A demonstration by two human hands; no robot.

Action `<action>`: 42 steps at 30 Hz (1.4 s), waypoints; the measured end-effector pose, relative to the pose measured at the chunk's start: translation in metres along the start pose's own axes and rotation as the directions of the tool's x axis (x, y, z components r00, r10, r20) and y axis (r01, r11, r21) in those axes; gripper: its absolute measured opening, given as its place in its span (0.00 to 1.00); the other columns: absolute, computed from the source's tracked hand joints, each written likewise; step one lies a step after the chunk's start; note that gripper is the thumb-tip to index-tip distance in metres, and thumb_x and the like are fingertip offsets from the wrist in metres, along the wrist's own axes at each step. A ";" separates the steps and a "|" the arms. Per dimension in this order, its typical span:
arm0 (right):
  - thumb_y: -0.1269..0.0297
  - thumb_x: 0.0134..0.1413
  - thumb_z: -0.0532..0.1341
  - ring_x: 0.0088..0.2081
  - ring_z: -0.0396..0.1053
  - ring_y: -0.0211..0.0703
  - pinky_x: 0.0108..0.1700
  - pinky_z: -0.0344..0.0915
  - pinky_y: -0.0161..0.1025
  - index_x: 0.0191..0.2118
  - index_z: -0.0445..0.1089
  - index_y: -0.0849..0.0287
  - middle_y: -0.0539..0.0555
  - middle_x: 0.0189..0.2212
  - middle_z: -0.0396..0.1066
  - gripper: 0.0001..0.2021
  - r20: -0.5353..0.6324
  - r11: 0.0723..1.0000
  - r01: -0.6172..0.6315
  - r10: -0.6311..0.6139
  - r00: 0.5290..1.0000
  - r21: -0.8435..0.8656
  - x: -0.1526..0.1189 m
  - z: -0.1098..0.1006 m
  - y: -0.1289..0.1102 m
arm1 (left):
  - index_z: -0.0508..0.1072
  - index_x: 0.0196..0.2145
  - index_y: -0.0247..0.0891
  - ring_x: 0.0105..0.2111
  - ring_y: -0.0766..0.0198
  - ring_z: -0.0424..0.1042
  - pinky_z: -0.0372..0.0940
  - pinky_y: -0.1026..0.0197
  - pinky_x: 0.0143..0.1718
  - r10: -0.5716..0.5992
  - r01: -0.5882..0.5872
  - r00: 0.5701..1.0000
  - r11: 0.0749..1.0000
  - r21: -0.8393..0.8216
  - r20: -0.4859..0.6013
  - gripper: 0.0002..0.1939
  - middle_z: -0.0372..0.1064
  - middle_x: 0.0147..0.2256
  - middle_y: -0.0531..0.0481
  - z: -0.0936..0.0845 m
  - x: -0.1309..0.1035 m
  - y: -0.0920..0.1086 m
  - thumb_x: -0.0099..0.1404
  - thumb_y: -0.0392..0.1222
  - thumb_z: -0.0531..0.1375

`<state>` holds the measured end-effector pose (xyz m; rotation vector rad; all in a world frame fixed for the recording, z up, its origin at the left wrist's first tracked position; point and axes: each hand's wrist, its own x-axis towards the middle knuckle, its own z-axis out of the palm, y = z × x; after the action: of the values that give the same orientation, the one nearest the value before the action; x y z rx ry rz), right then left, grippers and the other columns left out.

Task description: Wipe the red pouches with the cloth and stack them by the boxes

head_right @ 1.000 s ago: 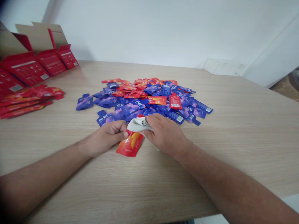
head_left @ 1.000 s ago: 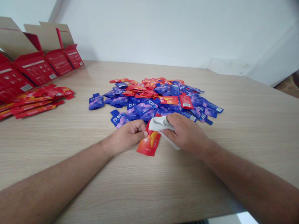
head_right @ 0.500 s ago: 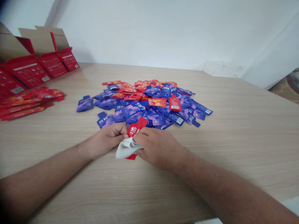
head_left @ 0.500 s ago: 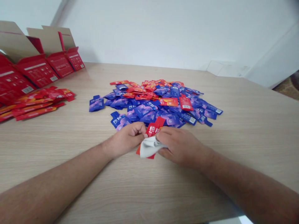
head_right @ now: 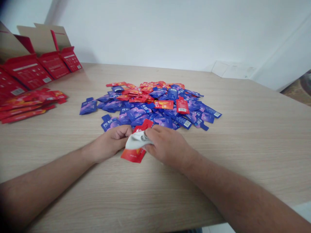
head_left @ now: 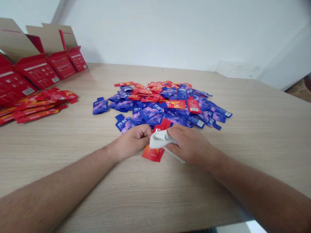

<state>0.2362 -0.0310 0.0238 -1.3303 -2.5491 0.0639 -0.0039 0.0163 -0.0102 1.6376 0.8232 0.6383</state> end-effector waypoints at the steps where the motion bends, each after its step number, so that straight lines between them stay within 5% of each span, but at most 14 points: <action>1: 0.58 0.68 0.59 0.41 0.70 0.49 0.40 0.62 0.42 0.44 0.68 0.59 0.57 0.41 0.72 0.09 -0.044 0.997 -0.073 0.072 0.996 -0.014 0.000 -0.001 0.002 | 0.65 0.32 0.37 0.22 0.73 0.54 0.51 0.68 0.23 -0.001 0.001 1.000 1.000 -0.007 0.002 0.13 0.61 0.24 0.59 0.000 0.000 0.000 0.68 0.46 0.62; 3: 0.58 0.68 0.59 0.41 0.69 0.49 0.40 0.63 0.43 0.44 0.68 0.59 0.57 0.41 0.72 0.09 -0.076 0.992 -0.121 0.119 0.990 -0.026 0.001 -0.002 0.002 | 0.65 0.32 0.37 0.22 0.73 0.54 0.51 0.68 0.23 0.000 0.000 1.000 1.000 -0.008 0.012 0.13 0.61 0.24 0.59 0.000 0.000 0.000 0.68 0.47 0.63; 8: 0.61 0.67 0.60 0.41 0.70 0.47 0.41 0.63 0.41 0.43 0.69 0.57 0.55 0.40 0.72 0.06 0.083 0.994 0.110 -0.110 0.990 0.004 -0.001 -0.002 -0.004 | 0.66 0.32 0.37 0.23 0.72 0.57 0.52 0.68 0.24 -0.009 0.009 1.000 1.000 0.001 0.008 0.12 0.63 0.25 0.57 0.000 0.001 0.001 0.68 0.46 0.62; 13: 0.57 0.68 0.59 0.42 0.69 0.50 0.40 0.63 0.43 0.44 0.68 0.60 0.57 0.41 0.71 0.10 -0.078 0.992 -0.116 0.113 0.991 -0.039 0.000 0.000 0.005 | 0.65 0.31 0.37 0.21 0.73 0.53 0.50 0.68 0.23 0.004 -0.004 1.000 1.000 -0.029 0.015 0.14 0.60 0.23 0.59 0.000 0.000 0.002 0.68 0.47 0.63; 18: 0.60 0.67 0.60 0.41 0.69 0.47 0.41 0.63 0.41 0.43 0.69 0.57 0.54 0.40 0.71 0.06 0.075 0.991 0.134 -0.135 0.988 0.017 -0.002 0.001 -0.004 | 0.66 0.32 0.37 0.23 0.72 0.58 0.53 0.68 0.24 0.000 0.000 1.000 1.000 0.010 0.010 0.13 0.64 0.26 0.57 0.001 0.000 0.003 0.68 0.47 0.62; 24: 0.57 0.68 0.59 0.41 0.69 0.49 0.40 0.63 0.42 0.44 0.68 0.59 0.57 0.41 0.72 0.09 -0.074 0.993 -0.114 0.111 0.991 -0.030 0.000 0.000 0.004 | 0.65 0.32 0.37 0.21 0.73 0.53 0.50 0.68 0.22 -0.007 0.007 1.000 1.000 -0.002 0.006 0.13 0.61 0.24 0.59 0.000 0.000 0.002 0.68 0.47 0.63; 29: 0.61 0.66 0.60 0.41 0.69 0.47 0.41 0.63 0.41 0.42 0.69 0.57 0.55 0.40 0.72 0.06 0.074 0.990 0.136 -0.138 0.988 0.021 -0.001 0.000 -0.003 | 0.66 0.32 0.37 0.22 0.72 0.57 0.52 0.68 0.23 0.003 -0.003 1.000 1.000 0.021 0.001 0.13 0.63 0.25 0.57 0.000 0.000 0.001 0.67 0.48 0.63; 35: 0.57 0.68 0.59 0.41 0.69 0.48 0.41 0.63 0.42 0.44 0.68 0.59 0.57 0.41 0.72 0.10 -0.084 0.994 -0.108 0.106 0.991 -0.027 -0.001 0.000 0.003 | 0.65 0.32 0.37 0.22 0.72 0.55 0.51 0.68 0.23 -0.004 0.004 1.000 1.000 -0.003 0.015 0.14 0.61 0.24 0.58 0.000 0.000 0.002 0.67 0.47 0.63; 40: 0.61 0.67 0.60 0.41 0.70 0.47 0.41 0.63 0.41 0.43 0.69 0.57 0.56 0.40 0.72 0.06 0.083 0.993 0.115 -0.114 0.990 0.002 -0.002 -0.002 -0.006 | 0.65 0.31 0.37 0.22 0.72 0.56 0.52 0.68 0.23 -0.007 0.007 1.000 1.000 0.029 -0.002 0.13 0.63 0.25 0.57 0.000 0.000 0.003 0.67 0.47 0.63; 42: 0.60 0.67 0.59 0.41 0.70 0.48 0.41 0.63 0.41 0.43 0.69 0.58 0.56 0.41 0.72 0.07 0.050 0.998 0.058 -0.058 0.997 -0.003 -0.002 -0.002 -0.004 | 0.65 0.31 0.37 0.22 0.72 0.56 0.51 0.68 0.23 -0.008 0.008 1.000 1.000 0.018 -0.001 0.14 0.63 0.25 0.57 0.000 0.000 0.004 0.67 0.47 0.63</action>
<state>0.2342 -0.0347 0.0259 -1.2707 -2.6293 0.0811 -0.0030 0.0153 -0.0062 1.6501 0.8376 0.6277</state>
